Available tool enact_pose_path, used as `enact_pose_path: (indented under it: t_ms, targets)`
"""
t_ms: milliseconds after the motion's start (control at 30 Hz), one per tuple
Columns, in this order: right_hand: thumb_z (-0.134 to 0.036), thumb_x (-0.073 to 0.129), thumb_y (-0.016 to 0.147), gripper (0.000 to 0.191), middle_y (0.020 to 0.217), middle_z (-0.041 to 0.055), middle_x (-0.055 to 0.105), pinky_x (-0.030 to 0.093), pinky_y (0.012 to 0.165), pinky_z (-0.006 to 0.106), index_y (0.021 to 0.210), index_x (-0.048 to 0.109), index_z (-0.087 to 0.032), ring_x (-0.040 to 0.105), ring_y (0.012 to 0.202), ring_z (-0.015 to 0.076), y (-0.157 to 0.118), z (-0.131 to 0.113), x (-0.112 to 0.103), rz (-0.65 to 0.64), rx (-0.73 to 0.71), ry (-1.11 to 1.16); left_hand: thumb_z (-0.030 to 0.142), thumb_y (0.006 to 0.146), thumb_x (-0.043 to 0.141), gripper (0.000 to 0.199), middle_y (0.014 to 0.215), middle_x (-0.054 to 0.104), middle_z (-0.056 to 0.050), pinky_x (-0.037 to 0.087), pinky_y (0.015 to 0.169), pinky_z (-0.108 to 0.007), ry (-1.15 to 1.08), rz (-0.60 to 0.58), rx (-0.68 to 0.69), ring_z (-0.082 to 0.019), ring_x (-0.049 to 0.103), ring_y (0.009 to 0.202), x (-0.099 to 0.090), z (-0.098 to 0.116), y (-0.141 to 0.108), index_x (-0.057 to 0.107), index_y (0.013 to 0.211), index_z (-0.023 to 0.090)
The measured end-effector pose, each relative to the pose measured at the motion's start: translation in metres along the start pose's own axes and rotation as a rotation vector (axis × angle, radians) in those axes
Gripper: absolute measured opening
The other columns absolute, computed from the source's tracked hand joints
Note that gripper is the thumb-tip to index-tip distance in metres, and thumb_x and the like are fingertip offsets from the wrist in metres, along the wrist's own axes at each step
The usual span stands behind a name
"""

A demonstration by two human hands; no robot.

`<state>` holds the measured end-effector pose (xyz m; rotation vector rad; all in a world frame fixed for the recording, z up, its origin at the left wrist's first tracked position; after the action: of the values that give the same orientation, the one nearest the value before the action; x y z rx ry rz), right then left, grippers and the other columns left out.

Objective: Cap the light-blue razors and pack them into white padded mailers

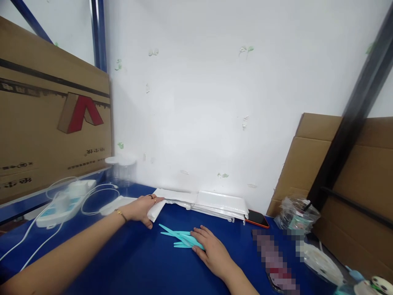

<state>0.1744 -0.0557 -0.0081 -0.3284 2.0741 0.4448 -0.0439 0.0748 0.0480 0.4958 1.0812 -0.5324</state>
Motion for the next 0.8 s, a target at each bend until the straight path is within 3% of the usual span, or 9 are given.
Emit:
enact_pose_path:
  t_ms: [100, 167, 300, 367, 467, 533, 667, 800]
  targets:
    - [-0.05, 0.045, 0.088, 0.048, 0.139, 0.001, 0.046, 0.029, 0.109, 0.046, 0.134, 0.044, -0.033, 0.033, 0.133, 0.0271, -0.001, 0.003, -0.002, 0.005, 0.009, 0.011, 0.044, 0.031, 0.084, 0.112, 0.134, 0.046, -0.016, 0.033, 0.098, -0.042, -0.022, -0.03, 0.003, -0.038, 0.043, 0.12, 0.016, -0.022, -0.001, 0.043, 0.134, 0.025]
    - [-0.051, 0.048, 0.087, 0.053, 0.141, 0.0018, 0.044, 0.028, 0.11, 0.046, 0.135, 0.042, -0.033, 0.034, 0.132, 0.0273, -0.002, 0.009, -0.011, 0.041, 0.043, 0.015, 0.047, 0.034, 0.084, 0.108, 0.136, 0.045, -0.013, 0.031, 0.1, -0.039, -0.075, 0.014, 0.041, -0.035, 0.041, 0.123, 0.014, -0.021, -0.002, 0.044, 0.133, 0.026]
    - [-0.042, 0.041, 0.091, 0.037, 0.127, 0.0054, 0.055, 0.038, 0.102, 0.04, 0.123, 0.055, -0.028, 0.048, 0.119, 0.0239, -0.006, 0.028, -0.046, 0.231, 0.106, 0.056, 0.051, 0.064, 0.069, 0.063, 0.12, 0.057, -0.008, 0.037, 0.092, -0.032, -0.19, 0.116, 0.138, -0.026, 0.053, 0.107, 0.007, 0.017, -0.002, 0.056, 0.121, 0.027]
    - [-0.036, 0.042, 0.091, 0.029, 0.11, 0.0063, 0.062, 0.044, 0.092, 0.037, 0.106, 0.063, -0.025, 0.056, 0.104, 0.0227, -0.01, 0.04, -0.058, 0.289, 0.125, 0.055, 0.045, 0.073, 0.062, 0.045, 0.106, 0.062, -0.005, 0.042, 0.082, -0.028, -0.282, 0.075, 0.216, -0.021, 0.058, 0.093, 0.017, 0.05, 0.004, 0.061, 0.114, 0.027]
    - [-0.031, 0.048, 0.086, 0.021, 0.091, 0.0047, 0.063, 0.048, 0.075, 0.033, 0.09, 0.066, -0.022, 0.059, 0.083, 0.0203, -0.014, 0.058, -0.06, 0.28, 0.2, 0.044, 0.042, 0.075, 0.058, 0.029, 0.093, 0.066, -0.004, 0.042, 0.072, -0.025, -0.304, 0.034, 0.294, -0.02, 0.059, 0.081, 0.042, 0.091, 0.019, 0.069, 0.097, 0.027]
    - [-0.031, 0.054, 0.082, 0.017, 0.085, 0.003, 0.06, 0.046, 0.067, 0.029, 0.087, 0.066, -0.021, 0.057, 0.074, 0.0178, -0.015, 0.066, -0.055, 0.249, 0.248, 0.053, 0.04, 0.074, 0.058, 0.024, 0.084, 0.066, -0.004, 0.041, 0.065, -0.024, -0.287, 0.012, 0.276, -0.019, 0.059, 0.074, 0.062, 0.104, 0.033, 0.07, 0.089, 0.026]
    - [-0.03, 0.061, 0.077, 0.013, 0.083, 0.0013, 0.056, 0.044, 0.065, 0.026, 0.086, 0.067, -0.022, 0.054, 0.074, 0.0157, -0.01, 0.065, -0.042, 0.211, 0.266, 0.072, 0.036, 0.069, 0.061, 0.018, 0.071, 0.063, -0.001, 0.036, 0.055, -0.023, -0.227, -0.101, 0.214, -0.016, 0.055, 0.064, 0.095, 0.11, 0.049, 0.069, 0.078, 0.023]
    - [-0.024, 0.065, 0.072, 0.017, 0.087, 0.0012, 0.056, 0.043, 0.069, 0.025, 0.089, 0.067, -0.022, 0.055, 0.08, 0.0162, -0.001, 0.055, -0.034, 0.192, 0.252, 0.102, 0.039, 0.058, 0.07, 0.031, 0.075, 0.062, 0.001, 0.034, 0.05, -0.022, -0.257, -0.242, 0.167, -0.015, 0.053, 0.062, 0.112, 0.107, 0.045, 0.067, 0.084, 0.023]
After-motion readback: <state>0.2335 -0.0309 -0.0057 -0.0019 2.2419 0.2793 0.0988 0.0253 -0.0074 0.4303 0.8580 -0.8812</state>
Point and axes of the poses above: each hand's wrist, its own y-axis towards the middle knuckle, its own x-axis out of the palm, z = x × y, the point moved 9 cm from there along y, towards the middle knuckle
